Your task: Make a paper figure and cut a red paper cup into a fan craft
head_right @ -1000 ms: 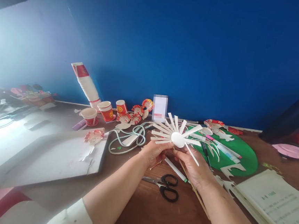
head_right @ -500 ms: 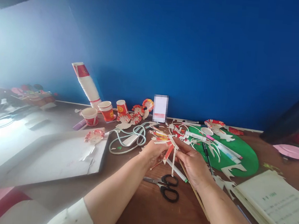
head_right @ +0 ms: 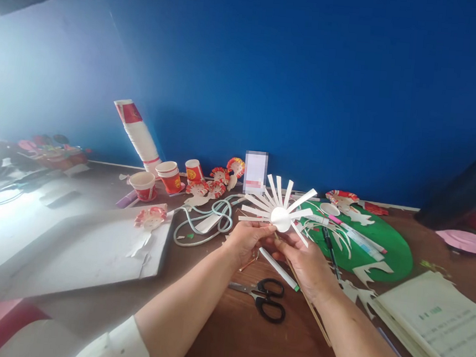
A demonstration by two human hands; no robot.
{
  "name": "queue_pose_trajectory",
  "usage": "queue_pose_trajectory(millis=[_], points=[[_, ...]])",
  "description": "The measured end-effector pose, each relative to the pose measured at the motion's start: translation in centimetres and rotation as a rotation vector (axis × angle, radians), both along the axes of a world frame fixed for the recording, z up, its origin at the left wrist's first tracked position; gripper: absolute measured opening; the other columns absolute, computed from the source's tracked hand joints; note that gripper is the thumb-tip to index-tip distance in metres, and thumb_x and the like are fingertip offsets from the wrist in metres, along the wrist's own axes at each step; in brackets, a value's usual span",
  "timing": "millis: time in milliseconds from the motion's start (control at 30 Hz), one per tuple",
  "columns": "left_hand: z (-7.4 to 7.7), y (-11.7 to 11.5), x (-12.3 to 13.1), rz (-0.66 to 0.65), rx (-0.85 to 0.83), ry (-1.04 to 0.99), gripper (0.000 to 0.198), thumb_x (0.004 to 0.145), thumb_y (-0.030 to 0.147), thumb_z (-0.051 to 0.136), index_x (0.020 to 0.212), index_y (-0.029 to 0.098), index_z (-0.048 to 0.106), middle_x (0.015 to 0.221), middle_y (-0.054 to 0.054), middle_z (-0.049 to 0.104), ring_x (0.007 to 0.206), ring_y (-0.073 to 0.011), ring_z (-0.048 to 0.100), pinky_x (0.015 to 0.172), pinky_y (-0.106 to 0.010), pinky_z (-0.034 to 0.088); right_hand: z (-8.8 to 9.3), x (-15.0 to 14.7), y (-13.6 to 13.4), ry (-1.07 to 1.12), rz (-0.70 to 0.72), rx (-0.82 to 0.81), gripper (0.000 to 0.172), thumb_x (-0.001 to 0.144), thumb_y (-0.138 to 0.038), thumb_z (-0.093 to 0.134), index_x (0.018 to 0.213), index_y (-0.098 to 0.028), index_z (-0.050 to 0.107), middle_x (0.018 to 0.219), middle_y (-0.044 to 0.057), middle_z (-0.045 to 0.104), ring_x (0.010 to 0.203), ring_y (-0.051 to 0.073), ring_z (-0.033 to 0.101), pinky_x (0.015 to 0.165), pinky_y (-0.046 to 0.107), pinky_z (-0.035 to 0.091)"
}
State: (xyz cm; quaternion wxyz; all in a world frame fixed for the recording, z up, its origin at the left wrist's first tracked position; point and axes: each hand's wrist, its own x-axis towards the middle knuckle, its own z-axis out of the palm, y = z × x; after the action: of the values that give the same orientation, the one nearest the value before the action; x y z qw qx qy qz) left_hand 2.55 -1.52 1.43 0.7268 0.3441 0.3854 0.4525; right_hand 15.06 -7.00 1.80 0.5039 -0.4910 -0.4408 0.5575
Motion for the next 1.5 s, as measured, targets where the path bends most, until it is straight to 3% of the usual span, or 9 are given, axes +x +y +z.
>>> queue_pose_trajectory(millis=[267, 400, 500, 667, 833, 967, 1133, 1333, 1500], points=[[1.6, -0.6, -1.2, -0.191, 0.048, 0.166, 0.041, 0.057, 0.033, 0.085, 0.09, 0.012, 0.071, 0.078, -0.007, 0.067, 0.064, -0.0104, 0.059, 0.048, -0.018, 0.035, 0.7, 0.7, 0.1, -0.261, -0.103, 0.023, 0.03, 0.07, -0.033, 0.073, 0.099, -0.03, 0.072, 0.099, 0.002, 0.073, 0.087, 0.028, 0.068, 0.071, 0.037, 0.054], [2.3, -0.1, -2.0, -0.23, -0.1, 0.116, 0.044, 0.063, 0.05, 0.078, 0.083, 0.012, 0.067, 0.081, -0.007, 0.067, 0.063, -0.0102, 0.06, 0.051, -0.019, 0.045, 0.9, 1.6, 0.5, -0.453, -0.176, -0.002, 0.023, 0.064, -0.03, 0.075, 0.087, -0.028, 0.074, 0.084, 0.003, 0.075, 0.059, 0.024, 0.065, 0.061, 0.038, 0.05], [2.3, 0.6, -2.3, -0.219, -0.22, 0.101, 0.053, 0.07, 0.063, 0.065, 0.075, 0.011, 0.063, 0.077, -0.007, 0.066, 0.061, -0.0115, 0.061, 0.049, -0.02, 0.049, 0.8, 2.2, 0.7, -0.558, -0.203, 0.0, 0.02, 0.066, -0.031, 0.073, 0.086, -0.029, 0.074, 0.077, 0.002, 0.074, 0.055, 0.023, 0.063, 0.055, 0.035, 0.047], [1.9, 1.1, -2.5, -0.207, -0.281, 0.133, 0.024, 0.083, 0.031, 0.063, 0.075, 0.009, 0.063, 0.069, -0.005, 0.065, 0.055, -0.0086, 0.06, 0.048, -0.017, 0.048, 0.2, 2.8, 0.8, -0.729, -0.199, 0.058, 0.018, 0.072, -0.033, 0.066, 0.089, -0.029, 0.073, 0.071, 0.001, 0.073, 0.057, 0.022, 0.062, 0.057, 0.035, 0.047], [1.3, 1.0, -2.2, -0.147, -0.243, 0.13, 0.013, 0.083, 0.015, 0.06, 0.073, 0.007, 0.065, 0.067, -0.005, 0.064, 0.052, -0.0065, 0.057, 0.048, -0.015, 0.046, -0.7, 3.2, 1.1, -0.489, -0.163, 0.041, 0.033, 0.068, -0.031, 0.071, 0.1, -0.03, 0.069, 0.098, 0.003, 0.073, 0.08, 0.027, 0.069, 0.06, 0.035, 0.056], [1.0, 1.0, -1.8, -0.034, -0.22, 0.123, 0.01, 0.082, 0.015, 0.061, 0.075, 0.008, 0.064, 0.07, -0.006, 0.065, 0.052, -0.0059, 0.056, 0.046, -0.015, 0.044, -1.6, 3.8, 1.3, -0.447, -0.139, 0.003, 0.023, 0.065, -0.033, 0.075, 0.086, -0.026, 0.07, 0.082, 0.005, 0.074, 0.07, 0.026, 0.07, 0.062, 0.038, 0.057], [0.7, 1.0, -1.5, 0.034, -0.226, 0.131, 0.008, 0.082, 0.014, 0.06, 0.076, 0.009, 0.062, 0.073, -0.006, 0.067, 0.054, -0.0061, 0.057, 0.047, -0.014, 0.045, -1.8, 4.4, 1.3, -0.437, -0.121, -0.152, 0.021, 0.057, -0.034, 0.08, 0.07, -0.023, 0.068, 0.064, 0.004, 0.072, 0.06, 0.026, 0.069, 0.051, 0.035, 0.056], [0.6, 0.9, -1.6, -0.039, -0.239, 0.141, 0.009, 0.083, 0.012, 0.058, 0.074, 0.009, 0.062, 0.072, -0.006, 0.066, 0.054, -0.0074, 0.059, 0.047, -0.015, 0.047, -0.1, 2.6, 0.5, -0.438, 0.011, -0.219, 0.016, 0.062, -0.036, 0.077, 0.064, -0.024, 0.067, 0.063, 0.004, 0.071, 0.062, 0.024, 0.07, 0.048, 0.03, 0.055], [0.9, 1.1, -2.0, -0.117, -0.254, 0.168, 0.015, 0.08, 0.014, 0.064, 0.066, 0.011, 0.058, 0.054, 0.002, 0.052, 0.04, -0.0026, 0.044, 0.041, -0.013, 0.04, 0.3, 1.3, 0.2, -0.312, -0.095, -0.149, 0.022, 0.065, -0.036, 0.076, 0.082, -0.023, 0.072, 0.068, 0.003, 0.071, 0.063, 0.021, 0.069, 0.047, 0.026, 0.055]])
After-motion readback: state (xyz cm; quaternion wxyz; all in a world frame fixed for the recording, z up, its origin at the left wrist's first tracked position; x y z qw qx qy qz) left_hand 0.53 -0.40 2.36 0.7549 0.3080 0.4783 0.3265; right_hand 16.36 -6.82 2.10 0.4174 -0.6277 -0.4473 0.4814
